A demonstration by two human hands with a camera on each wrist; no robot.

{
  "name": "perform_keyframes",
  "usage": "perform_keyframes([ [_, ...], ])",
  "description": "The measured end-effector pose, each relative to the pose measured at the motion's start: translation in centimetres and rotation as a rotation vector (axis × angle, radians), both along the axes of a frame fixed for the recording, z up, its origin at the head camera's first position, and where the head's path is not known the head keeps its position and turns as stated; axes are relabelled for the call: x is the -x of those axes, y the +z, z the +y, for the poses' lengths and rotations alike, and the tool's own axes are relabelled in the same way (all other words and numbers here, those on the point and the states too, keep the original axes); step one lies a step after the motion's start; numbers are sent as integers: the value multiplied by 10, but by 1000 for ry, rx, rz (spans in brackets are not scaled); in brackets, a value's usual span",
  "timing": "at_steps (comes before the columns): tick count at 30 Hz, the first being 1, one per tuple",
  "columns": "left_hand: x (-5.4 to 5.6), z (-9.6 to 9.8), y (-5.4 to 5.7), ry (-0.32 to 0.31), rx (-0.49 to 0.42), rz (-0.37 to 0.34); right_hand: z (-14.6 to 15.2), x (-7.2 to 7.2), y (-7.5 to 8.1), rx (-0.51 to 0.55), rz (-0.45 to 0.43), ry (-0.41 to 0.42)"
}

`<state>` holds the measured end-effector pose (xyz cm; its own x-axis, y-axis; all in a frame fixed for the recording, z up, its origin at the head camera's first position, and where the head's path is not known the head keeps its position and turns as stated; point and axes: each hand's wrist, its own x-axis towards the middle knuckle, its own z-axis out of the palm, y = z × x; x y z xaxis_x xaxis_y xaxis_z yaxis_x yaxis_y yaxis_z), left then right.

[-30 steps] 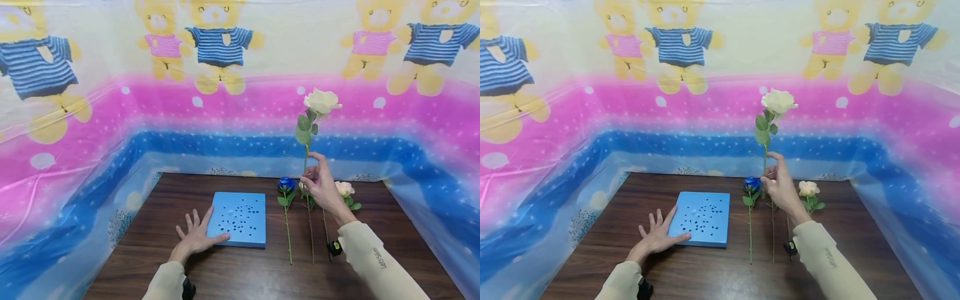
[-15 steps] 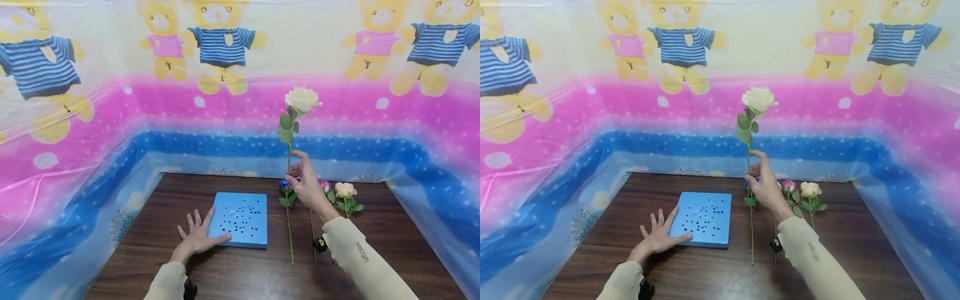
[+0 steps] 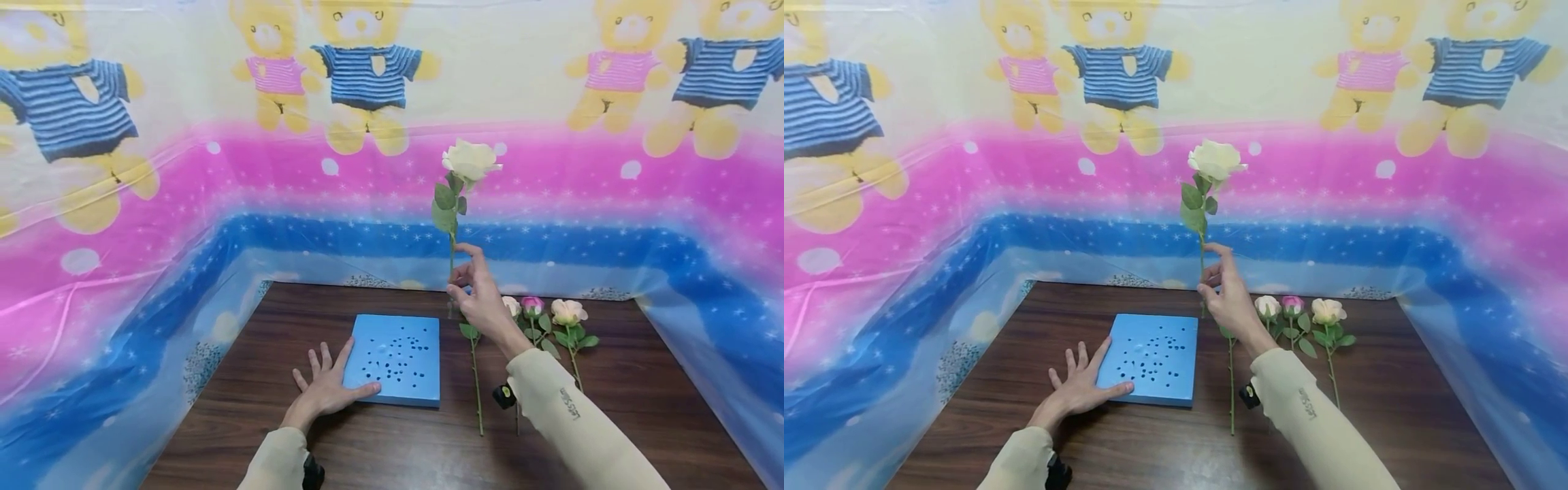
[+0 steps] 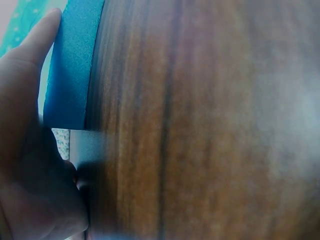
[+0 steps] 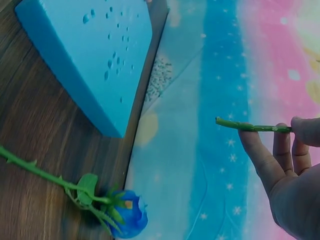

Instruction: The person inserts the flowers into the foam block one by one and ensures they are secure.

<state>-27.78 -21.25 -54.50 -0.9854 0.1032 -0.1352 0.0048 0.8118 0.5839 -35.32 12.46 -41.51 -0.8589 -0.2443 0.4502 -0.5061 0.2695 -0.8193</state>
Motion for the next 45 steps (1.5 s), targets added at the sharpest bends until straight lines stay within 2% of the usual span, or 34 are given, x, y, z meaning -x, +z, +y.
perform_keyframes([
  [25,1,1,-1,9,-5,-9,-55,10,-10,-11,0,63],
  [34,0,1,0,20,11,-6,-74,13,-14,9,-10,113],
  [45,0,1,-2,23,12,-12,-90,15,-24,13,-15,115],
])
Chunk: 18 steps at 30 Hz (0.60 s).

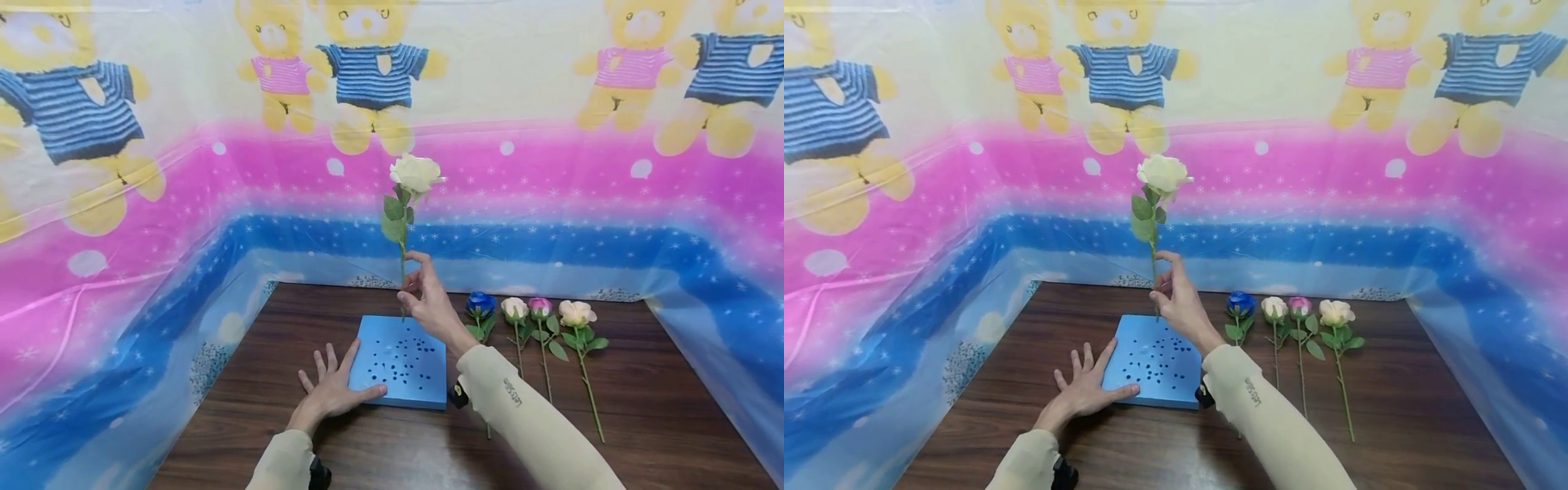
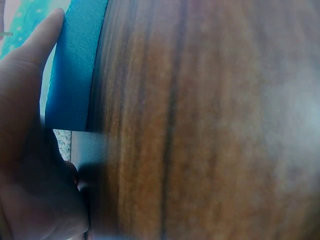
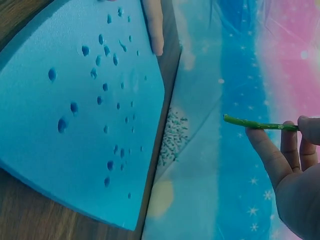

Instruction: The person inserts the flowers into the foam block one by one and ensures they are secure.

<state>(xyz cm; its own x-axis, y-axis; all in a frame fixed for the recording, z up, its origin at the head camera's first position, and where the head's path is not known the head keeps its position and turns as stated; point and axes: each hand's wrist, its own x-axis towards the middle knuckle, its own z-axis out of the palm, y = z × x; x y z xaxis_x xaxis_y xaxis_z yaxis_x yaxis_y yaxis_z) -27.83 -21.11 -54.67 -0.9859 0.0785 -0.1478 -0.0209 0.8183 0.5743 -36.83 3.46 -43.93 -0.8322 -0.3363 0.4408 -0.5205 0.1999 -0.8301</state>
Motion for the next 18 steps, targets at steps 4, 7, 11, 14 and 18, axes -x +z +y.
perform_keyframes([
  [4,0,0,-1,2,2,-1,-5,1,-5,2,-17,3],
  [7,1,0,-1,5,6,-3,-7,2,-9,-1,-16,1],
  [11,0,0,0,9,8,-5,-10,4,-16,-12,2,-6],
  [14,-1,1,0,9,5,-5,-12,6,-21,-13,7,-9],
  [18,0,1,0,7,3,-2,-16,9,-29,-18,9,-10],
])
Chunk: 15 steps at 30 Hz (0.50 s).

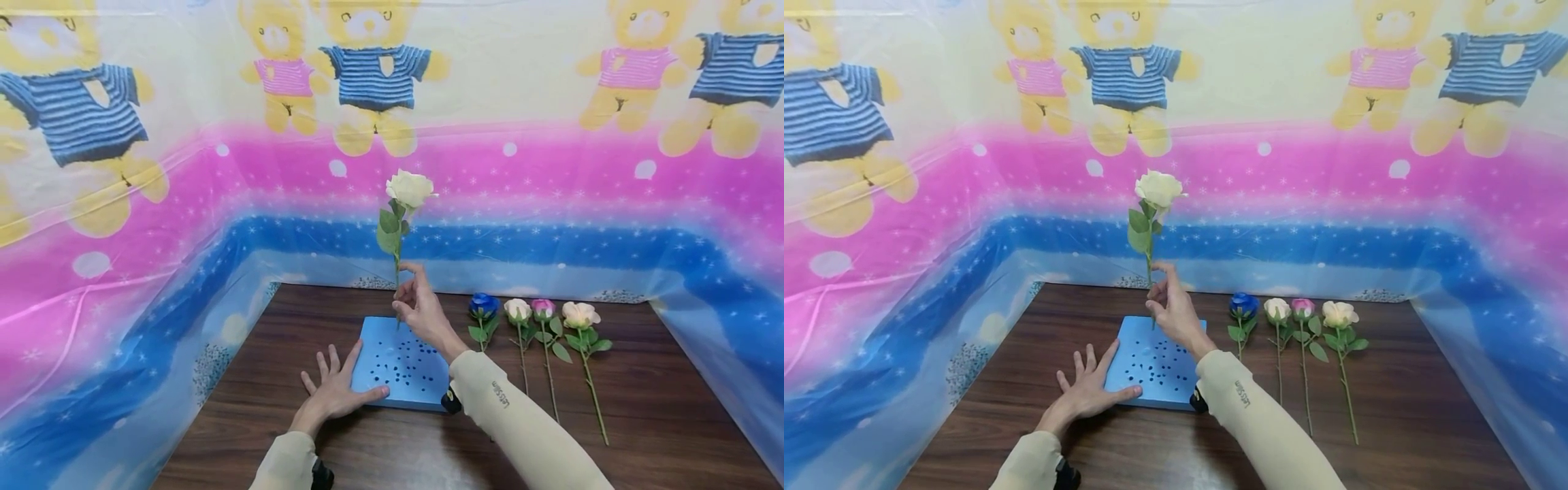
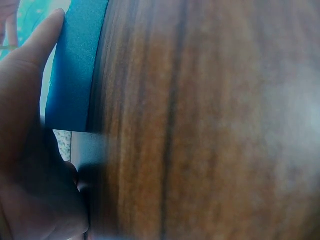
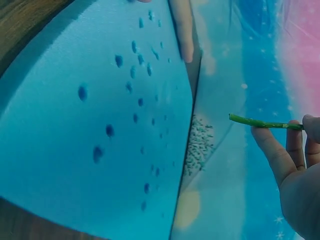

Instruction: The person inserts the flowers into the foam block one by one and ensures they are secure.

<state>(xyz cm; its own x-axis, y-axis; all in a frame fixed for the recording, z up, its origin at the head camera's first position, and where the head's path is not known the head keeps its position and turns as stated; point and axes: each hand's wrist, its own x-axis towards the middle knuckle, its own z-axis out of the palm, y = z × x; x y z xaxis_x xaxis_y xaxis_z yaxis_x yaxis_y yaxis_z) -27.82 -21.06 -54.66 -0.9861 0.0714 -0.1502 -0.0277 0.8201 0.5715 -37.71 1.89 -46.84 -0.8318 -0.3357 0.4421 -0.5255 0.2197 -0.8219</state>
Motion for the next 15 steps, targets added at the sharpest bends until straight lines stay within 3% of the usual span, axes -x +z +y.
perform_keyframes([
  [15,1,-1,-1,1,-1,-1,-14,-1,-16,-30,-17,6],
])
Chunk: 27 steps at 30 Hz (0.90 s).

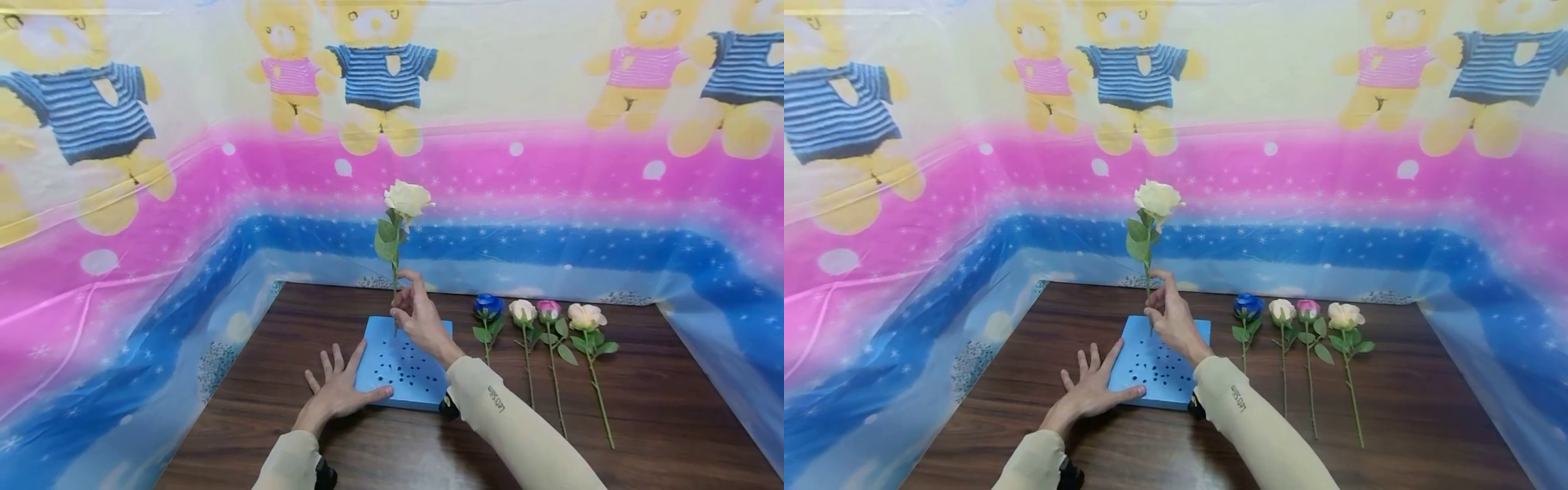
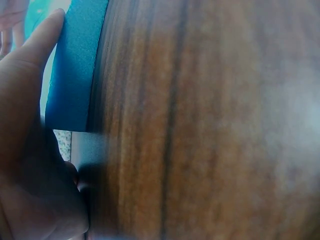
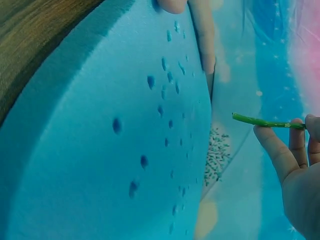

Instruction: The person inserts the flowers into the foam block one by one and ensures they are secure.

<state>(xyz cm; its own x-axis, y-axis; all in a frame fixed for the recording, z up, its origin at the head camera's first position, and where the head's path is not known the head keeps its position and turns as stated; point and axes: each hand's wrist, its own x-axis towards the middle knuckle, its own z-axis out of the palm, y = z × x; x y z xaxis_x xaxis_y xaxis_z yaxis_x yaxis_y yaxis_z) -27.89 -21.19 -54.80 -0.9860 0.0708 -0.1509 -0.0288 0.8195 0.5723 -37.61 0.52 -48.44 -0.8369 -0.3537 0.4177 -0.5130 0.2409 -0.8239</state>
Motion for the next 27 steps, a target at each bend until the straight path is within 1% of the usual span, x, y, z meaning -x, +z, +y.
perform_keyframes([
  [3,-4,-1,-3,5,4,-12,-4,-3,-6,-5,-18,5],
  [6,-5,-1,-3,11,15,-24,-6,-5,-9,-10,-35,19],
  [13,0,1,1,6,11,10,-10,-3,-11,-18,-29,6],
  [15,1,2,2,8,16,0,-10,-2,-11,-29,-34,9],
  [18,1,3,1,14,21,-7,-11,-2,-14,-42,-39,16],
  [24,2,2,0,11,30,-1,-14,2,-19,-40,-6,14],
  [27,5,1,-5,13,25,-5,-15,3,-20,-46,-4,12],
])
